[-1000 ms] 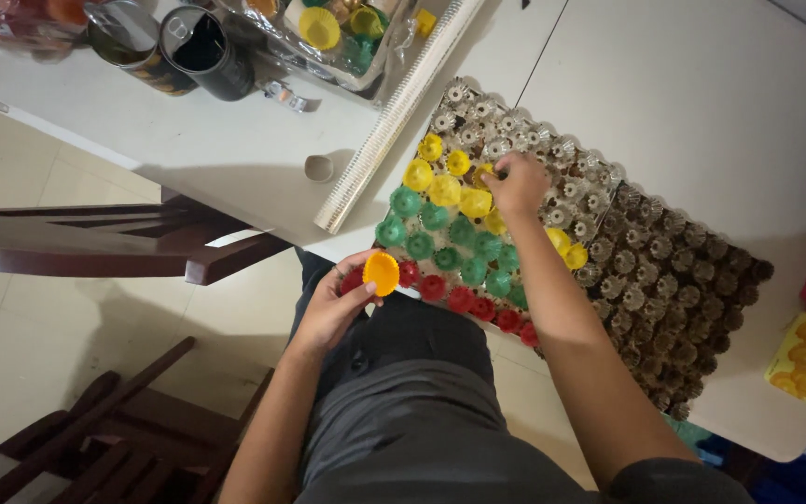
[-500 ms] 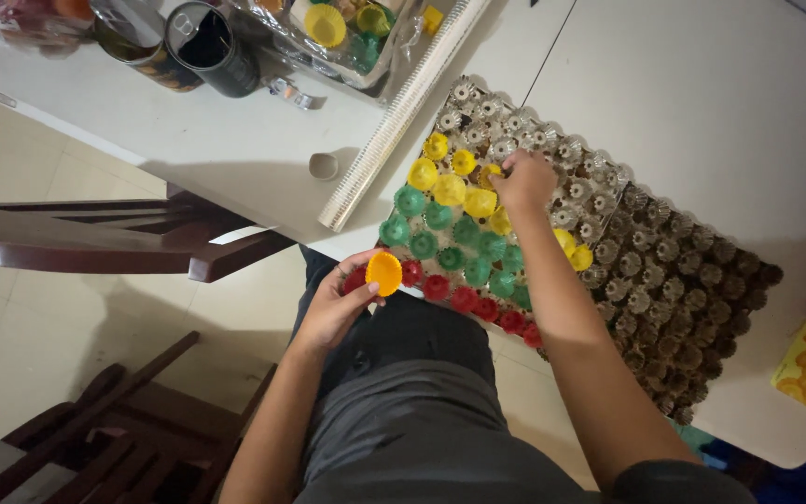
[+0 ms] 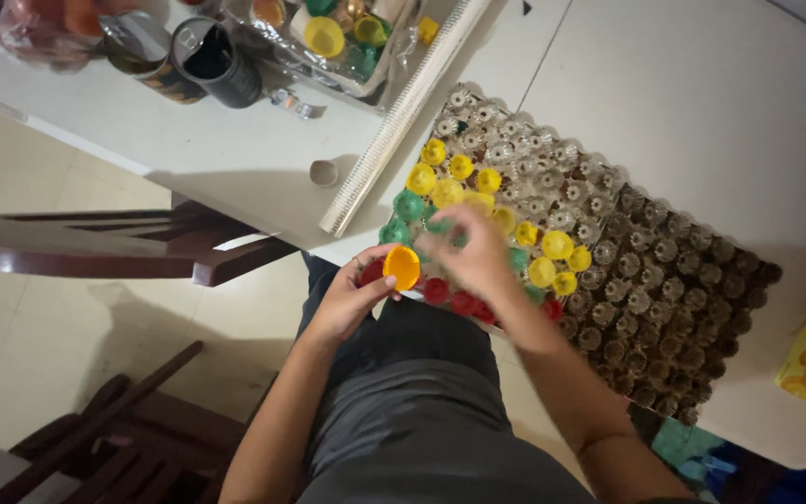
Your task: Place colorful paper cupcake liners into a large tray.
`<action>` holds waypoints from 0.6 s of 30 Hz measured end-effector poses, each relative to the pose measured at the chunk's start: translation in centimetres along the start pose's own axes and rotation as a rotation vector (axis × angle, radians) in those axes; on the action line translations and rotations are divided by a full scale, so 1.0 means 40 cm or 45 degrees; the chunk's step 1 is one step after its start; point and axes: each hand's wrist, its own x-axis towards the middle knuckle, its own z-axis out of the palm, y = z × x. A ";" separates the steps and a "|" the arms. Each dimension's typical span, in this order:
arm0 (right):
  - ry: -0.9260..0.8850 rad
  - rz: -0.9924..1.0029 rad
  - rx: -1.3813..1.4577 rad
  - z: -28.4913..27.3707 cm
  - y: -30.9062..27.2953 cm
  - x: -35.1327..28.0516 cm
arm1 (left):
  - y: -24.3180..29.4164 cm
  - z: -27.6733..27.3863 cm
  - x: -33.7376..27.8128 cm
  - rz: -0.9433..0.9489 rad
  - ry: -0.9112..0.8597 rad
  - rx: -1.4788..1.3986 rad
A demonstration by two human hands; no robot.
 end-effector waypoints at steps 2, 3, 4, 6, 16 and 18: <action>-0.034 -0.006 0.135 0.037 -0.003 -0.033 | 0.001 0.011 0.009 -0.003 -0.030 0.015; -0.079 -0.011 0.271 0.056 -0.004 -0.053 | -0.001 0.017 0.010 -0.007 -0.049 0.024; -0.066 -0.005 0.271 0.065 0.007 -0.066 | -0.003 0.023 0.010 -0.015 -0.060 0.027; -0.020 0.102 0.409 0.082 0.028 -0.085 | -0.002 0.037 0.014 -0.058 -0.058 0.041; 0.258 0.126 0.308 0.058 0.040 -0.136 | -0.034 0.074 0.011 -0.088 -0.074 0.034; 0.274 0.157 0.394 0.058 0.055 -0.143 | -0.036 0.082 0.009 -0.071 -0.064 0.054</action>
